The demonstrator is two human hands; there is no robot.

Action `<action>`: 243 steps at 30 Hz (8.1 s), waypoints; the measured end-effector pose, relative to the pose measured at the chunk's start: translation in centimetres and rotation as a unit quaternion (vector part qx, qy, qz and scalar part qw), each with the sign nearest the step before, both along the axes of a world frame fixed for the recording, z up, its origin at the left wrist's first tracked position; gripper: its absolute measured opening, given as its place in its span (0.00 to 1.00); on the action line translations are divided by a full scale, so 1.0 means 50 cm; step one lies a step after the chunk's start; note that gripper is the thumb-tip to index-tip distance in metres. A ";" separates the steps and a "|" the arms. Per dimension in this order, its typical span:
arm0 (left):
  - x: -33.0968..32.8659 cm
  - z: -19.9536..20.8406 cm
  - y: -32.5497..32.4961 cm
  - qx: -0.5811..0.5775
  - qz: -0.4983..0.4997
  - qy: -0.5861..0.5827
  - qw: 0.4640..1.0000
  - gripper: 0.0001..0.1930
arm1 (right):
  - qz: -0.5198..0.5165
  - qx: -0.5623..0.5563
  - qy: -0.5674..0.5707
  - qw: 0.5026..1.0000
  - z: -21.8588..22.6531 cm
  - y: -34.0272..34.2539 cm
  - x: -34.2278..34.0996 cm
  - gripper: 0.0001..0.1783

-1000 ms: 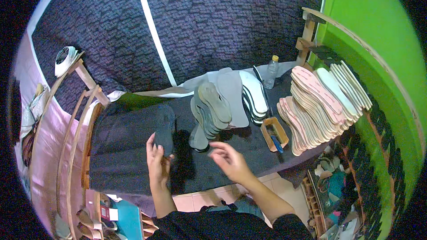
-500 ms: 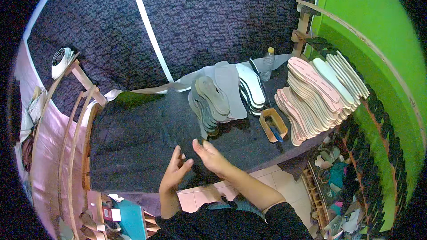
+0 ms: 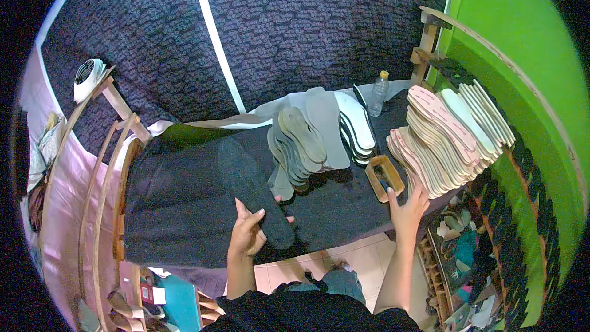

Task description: The person applies adhesive to shoe insoles using a brush and arranges them on a wooden shelf.

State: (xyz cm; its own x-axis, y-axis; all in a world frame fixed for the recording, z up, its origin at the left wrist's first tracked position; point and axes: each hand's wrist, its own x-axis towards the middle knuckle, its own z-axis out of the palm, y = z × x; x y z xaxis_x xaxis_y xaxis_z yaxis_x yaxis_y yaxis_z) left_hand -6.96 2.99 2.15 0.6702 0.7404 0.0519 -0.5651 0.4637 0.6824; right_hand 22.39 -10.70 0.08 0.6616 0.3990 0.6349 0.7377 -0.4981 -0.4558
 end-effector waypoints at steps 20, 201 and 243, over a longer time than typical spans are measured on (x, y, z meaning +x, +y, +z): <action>-0.012 0.002 -0.023 0.003 0.059 -0.065 0.996 0.27 | 0.066 0.103 0.095 0.988 -0.020 0.015 0.030 0.12; 0.031 0.008 -0.070 0.075 -0.023 0.005 0.997 0.30 | 0.572 0.257 -0.071 0.776 0.227 0.166 -0.191 0.15; -0.022 0.019 -0.063 0.092 -0.008 -0.035 0.995 0.29 | 0.726 0.187 -0.192 0.633 0.295 0.191 -0.226 0.16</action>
State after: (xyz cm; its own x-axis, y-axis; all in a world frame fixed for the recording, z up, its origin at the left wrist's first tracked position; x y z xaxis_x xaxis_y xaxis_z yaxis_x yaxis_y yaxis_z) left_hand -8.05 -0.14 3.11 0.6712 0.7040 0.2322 -0.6083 0.3440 0.7153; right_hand 11.07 -1.15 14.85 -0.4627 0.1846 0.8671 0.3870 0.9220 0.0102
